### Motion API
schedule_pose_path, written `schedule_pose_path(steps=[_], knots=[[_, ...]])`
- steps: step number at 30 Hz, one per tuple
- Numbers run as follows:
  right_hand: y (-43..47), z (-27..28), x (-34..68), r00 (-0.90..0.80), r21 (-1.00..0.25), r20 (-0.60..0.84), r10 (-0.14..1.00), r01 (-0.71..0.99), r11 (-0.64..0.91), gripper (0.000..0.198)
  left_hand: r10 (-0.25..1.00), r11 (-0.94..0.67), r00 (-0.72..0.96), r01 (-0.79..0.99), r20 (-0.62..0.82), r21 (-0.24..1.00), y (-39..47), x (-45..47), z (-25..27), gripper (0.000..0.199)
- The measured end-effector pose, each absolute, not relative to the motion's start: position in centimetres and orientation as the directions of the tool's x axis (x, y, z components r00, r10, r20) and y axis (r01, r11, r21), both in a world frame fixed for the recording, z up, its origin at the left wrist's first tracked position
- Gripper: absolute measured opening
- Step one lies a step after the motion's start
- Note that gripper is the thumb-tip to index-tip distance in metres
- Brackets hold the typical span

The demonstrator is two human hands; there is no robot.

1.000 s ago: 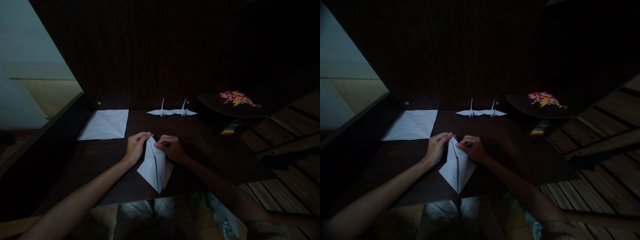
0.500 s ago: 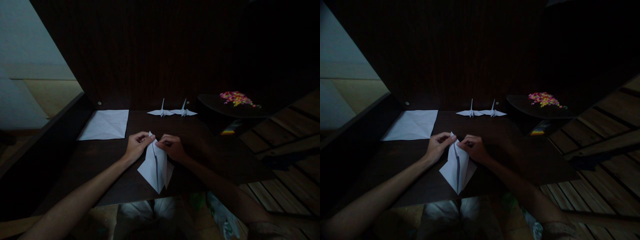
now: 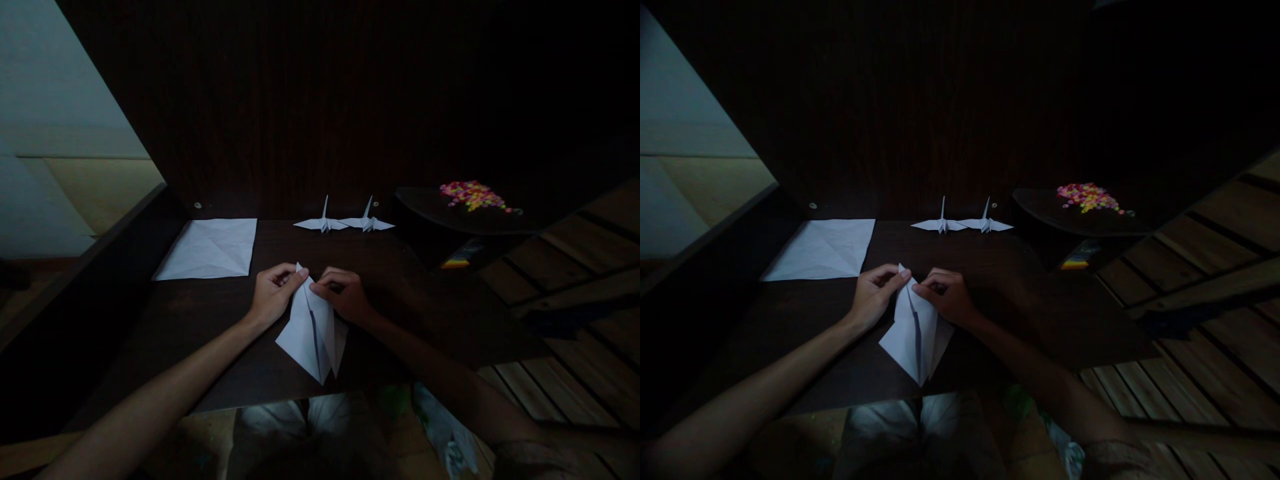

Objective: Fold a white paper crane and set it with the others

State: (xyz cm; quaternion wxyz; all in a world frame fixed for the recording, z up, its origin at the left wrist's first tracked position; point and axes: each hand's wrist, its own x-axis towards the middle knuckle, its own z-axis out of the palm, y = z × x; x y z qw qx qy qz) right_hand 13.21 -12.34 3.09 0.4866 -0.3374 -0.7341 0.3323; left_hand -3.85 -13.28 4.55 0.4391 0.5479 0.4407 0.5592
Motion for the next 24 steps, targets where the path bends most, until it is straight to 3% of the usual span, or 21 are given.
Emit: schedule_pose_path(steps=[24], knots=[[-12.73, 3.23, 13.05, -0.304, -0.754, 0.539, 0.785, 0.242, 0.611, 0.019, 0.956, -0.243, -0.157, 0.043, 0.246, 0.969, -12.84, -4.03, 4.96, 0.017]])
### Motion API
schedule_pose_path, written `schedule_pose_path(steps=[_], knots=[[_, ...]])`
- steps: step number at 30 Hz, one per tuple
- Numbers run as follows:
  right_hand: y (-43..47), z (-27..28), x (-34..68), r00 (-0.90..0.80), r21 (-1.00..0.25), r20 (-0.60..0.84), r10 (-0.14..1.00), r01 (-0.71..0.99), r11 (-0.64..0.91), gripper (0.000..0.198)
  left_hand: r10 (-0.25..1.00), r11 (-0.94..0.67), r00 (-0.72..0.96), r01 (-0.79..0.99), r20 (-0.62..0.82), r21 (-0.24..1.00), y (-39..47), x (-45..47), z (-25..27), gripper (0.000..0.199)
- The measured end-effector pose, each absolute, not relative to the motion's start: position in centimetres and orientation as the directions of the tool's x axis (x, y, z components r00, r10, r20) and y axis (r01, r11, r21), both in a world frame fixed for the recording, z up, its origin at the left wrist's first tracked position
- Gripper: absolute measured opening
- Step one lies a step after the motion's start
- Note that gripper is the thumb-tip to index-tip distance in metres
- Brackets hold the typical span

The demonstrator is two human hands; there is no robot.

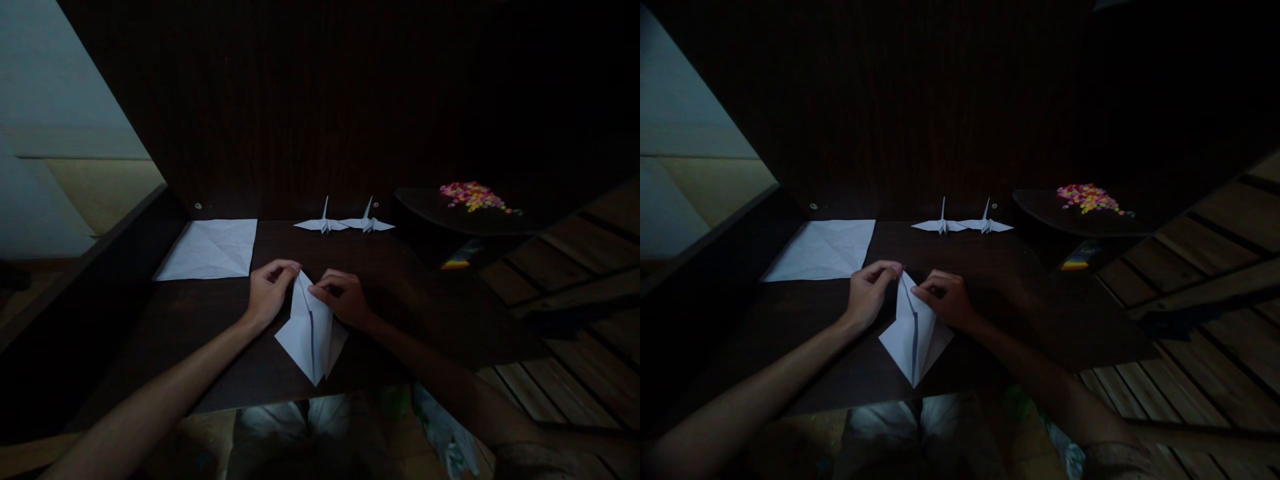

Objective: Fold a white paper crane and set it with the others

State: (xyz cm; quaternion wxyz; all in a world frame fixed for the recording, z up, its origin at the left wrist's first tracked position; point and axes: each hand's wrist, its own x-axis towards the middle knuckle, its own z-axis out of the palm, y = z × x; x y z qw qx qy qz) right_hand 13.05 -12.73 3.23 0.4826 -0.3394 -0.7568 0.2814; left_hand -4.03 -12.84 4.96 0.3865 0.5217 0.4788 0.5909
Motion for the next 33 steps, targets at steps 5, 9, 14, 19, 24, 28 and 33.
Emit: schedule_pose_path(steps=[5, 9, 14, 19, 24, 28, 33], knots=[[-12.71, 3.31, 12.99, -0.300, -0.759, 0.540, 0.786, 0.229, 0.609, 0.018, 0.947, -0.273, -0.146, 0.102, 0.286, 0.957, -12.83, -4.11, 4.87, 0.018], [-12.65, 3.22, 12.98, -0.290, -0.780, 0.526, 0.800, 0.211, 0.589, 0.018, 0.937, -0.311, -0.125, 0.138, 0.328, 0.940, -12.81, -4.23, 4.50, 0.021], [-12.57, 3.15, 12.96, -0.288, -0.802, 0.507, 0.812, 0.187, 0.567, 0.019, 0.945, -0.297, -0.107, 0.110, 0.308, 0.949, -12.65, -4.28, 4.25, 0.024], [-12.52, 3.16, 13.03, -0.284, -0.810, 0.500, 0.818, 0.180, 0.558, 0.020, 0.963, -0.266, -0.046, -0.008, 0.265, 0.964, -12.61, -4.40, 4.47, 0.033], [-12.47, 3.07, 13.01, -0.287, -0.818, 0.496, 0.820, 0.162, 0.551, 0.021, 0.960, -0.279, -0.028, 0.014, 0.280, 0.960, -12.81, -4.32, 4.55, 0.019], [-12.45, 3.01, 12.95, -0.288, -0.813, 0.503, 0.815, 0.162, 0.560, 0.023, 0.956, -0.288, -0.046, 0.044, 0.290, 0.957, -12.84, -4.21, 4.46, 0.019], [-12.56, 3.07, 12.86, -0.305, -0.817, 0.493, 0.815, 0.158, 0.554, 0.020, 0.952, -0.297, -0.071, 0.035, 0.299, 0.954, -12.99, -4.15, 4.39, 0.016]])
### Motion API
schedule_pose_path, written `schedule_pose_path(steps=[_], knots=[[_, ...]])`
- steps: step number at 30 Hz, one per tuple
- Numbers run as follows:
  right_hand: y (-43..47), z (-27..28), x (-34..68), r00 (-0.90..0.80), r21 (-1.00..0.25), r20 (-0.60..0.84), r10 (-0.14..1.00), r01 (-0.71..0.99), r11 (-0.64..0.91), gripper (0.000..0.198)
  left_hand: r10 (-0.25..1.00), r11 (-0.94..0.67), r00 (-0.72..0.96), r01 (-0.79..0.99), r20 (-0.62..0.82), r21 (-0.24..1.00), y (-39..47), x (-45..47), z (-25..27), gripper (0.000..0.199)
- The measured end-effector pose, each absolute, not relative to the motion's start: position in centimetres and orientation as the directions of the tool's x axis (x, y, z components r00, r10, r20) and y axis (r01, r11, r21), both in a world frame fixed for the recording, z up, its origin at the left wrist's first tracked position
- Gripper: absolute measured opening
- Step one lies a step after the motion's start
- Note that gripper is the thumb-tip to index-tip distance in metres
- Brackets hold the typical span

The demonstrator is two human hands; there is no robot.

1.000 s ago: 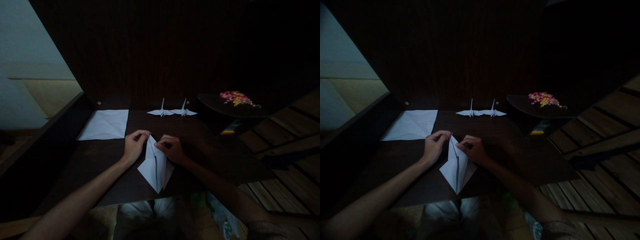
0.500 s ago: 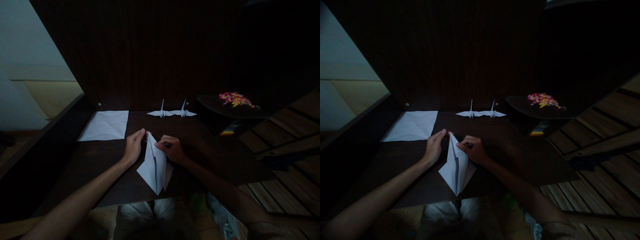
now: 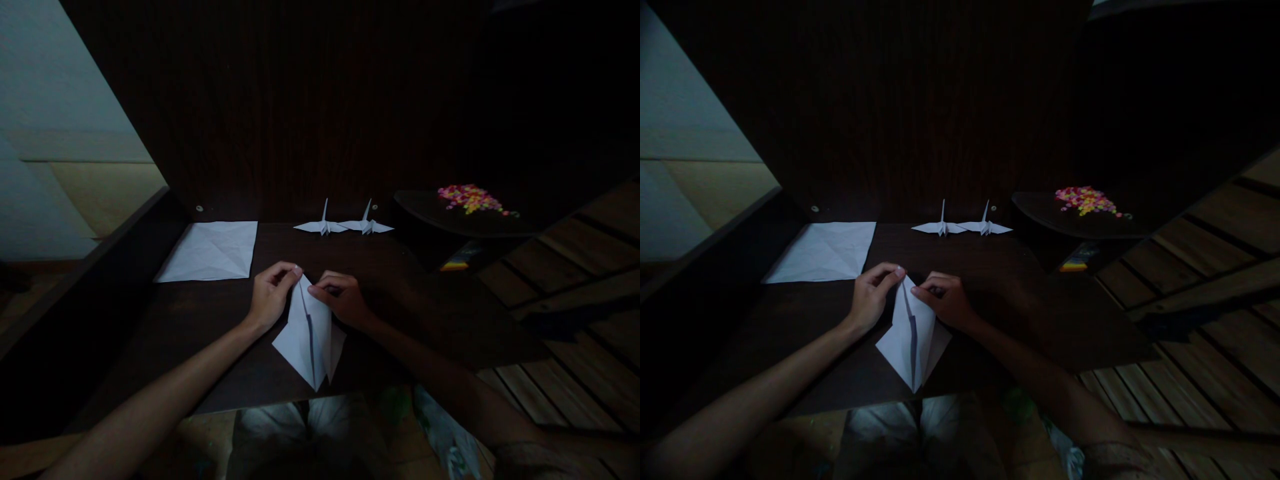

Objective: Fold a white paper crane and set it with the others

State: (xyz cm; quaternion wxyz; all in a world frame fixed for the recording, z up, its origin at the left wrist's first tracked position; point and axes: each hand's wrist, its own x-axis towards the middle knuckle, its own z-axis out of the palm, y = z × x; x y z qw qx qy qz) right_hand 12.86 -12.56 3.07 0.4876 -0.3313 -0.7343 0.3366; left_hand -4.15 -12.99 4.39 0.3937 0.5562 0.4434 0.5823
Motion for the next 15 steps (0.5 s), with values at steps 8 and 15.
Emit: schedule_pose_path(steps=[8, 15], knots=[[-12.66, 3.05, 12.85, -0.320, -0.814, 0.483, 0.815, 0.179, 0.553, 0.022, 0.963, -0.260, -0.074, 0.005, 0.259, 0.966, -12.82, -3.97, 4.10, 0.015], [-12.85, 3.29, 12.84, -0.331, -0.823, 0.471, 0.818, 0.170, 0.543, 0.023, 0.957, -0.277, -0.081, 0.045, 0.280, 0.960, -12.77, -4.08, 4.48, 0.017]])
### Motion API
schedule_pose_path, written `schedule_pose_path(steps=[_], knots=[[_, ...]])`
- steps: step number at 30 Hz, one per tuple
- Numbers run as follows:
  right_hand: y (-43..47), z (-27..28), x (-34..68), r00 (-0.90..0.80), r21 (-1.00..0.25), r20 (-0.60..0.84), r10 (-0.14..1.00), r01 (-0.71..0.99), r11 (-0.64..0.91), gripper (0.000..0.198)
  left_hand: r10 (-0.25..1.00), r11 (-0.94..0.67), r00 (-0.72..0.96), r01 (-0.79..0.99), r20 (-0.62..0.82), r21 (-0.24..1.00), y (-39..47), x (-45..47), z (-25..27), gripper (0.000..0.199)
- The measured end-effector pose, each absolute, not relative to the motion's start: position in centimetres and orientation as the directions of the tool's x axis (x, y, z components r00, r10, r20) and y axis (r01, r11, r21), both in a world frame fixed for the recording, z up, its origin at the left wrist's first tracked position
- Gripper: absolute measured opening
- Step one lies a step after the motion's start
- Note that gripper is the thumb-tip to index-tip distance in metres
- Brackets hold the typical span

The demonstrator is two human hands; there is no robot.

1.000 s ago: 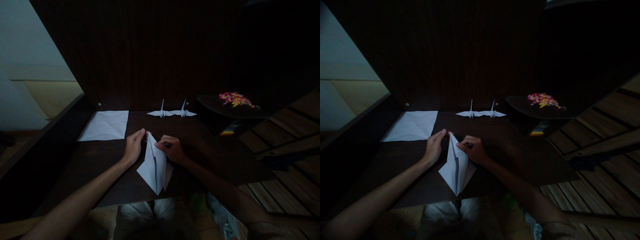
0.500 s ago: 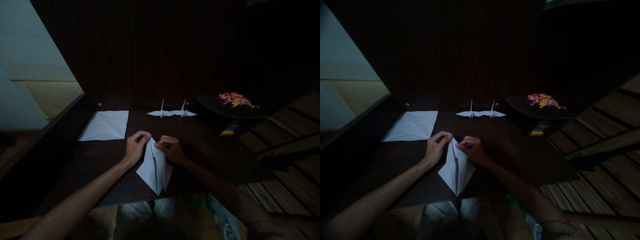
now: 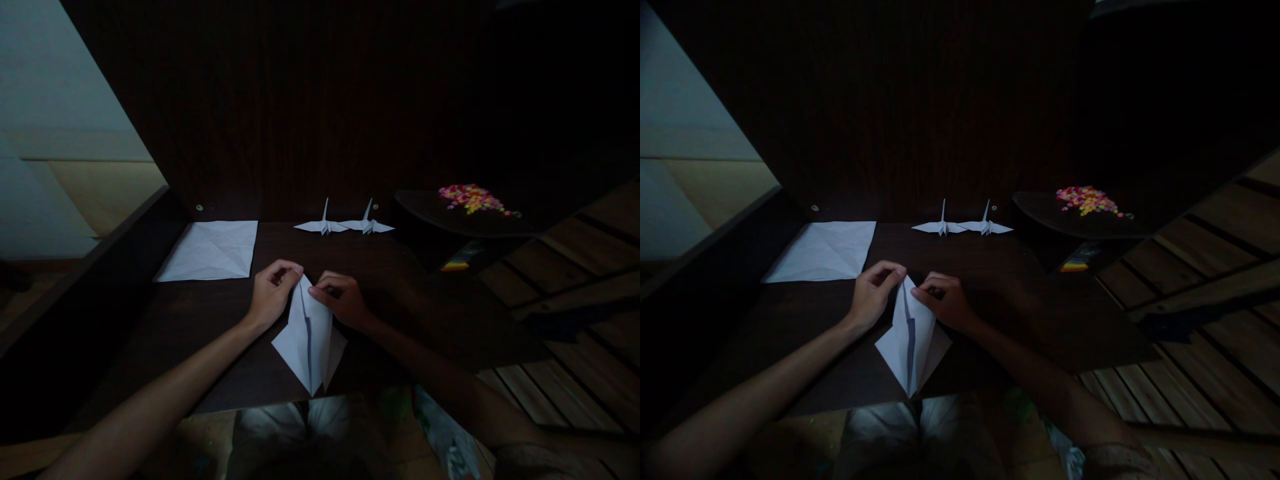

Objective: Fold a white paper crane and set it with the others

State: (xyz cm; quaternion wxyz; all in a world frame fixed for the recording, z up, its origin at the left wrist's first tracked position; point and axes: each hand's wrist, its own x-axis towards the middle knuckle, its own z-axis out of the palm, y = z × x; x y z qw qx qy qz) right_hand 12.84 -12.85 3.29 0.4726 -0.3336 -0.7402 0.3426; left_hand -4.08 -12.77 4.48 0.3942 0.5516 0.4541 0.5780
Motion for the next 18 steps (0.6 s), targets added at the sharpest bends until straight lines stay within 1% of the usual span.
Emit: schedule_pose_path(steps=[6, 14, 18], knots=[[-12.79, 3.14, 12.75, -0.294, -0.848, 0.440, 0.848, 0.173, 0.500, 0.014, 0.950, -0.309, -0.011, 0.069, 0.311, 0.948, -13.15, -3.96, 4.86, 0.019], [-12.81, 3.41, 12.88, -0.291, -0.840, 0.456, 0.841, 0.169, 0.515, 0.019, 0.959, -0.265, 0.110, 0.005, 0.263, 0.964, -13.24, -3.72, 4.43, 0.021], [-12.75, 3.44, 12.99, -0.279, -0.838, 0.466, 0.840, 0.166, 0.520, 0.020, 0.954, -0.273, 0.132, 0.026, 0.268, 0.962, -13.31, -3.82, 4.53, 0.024]])
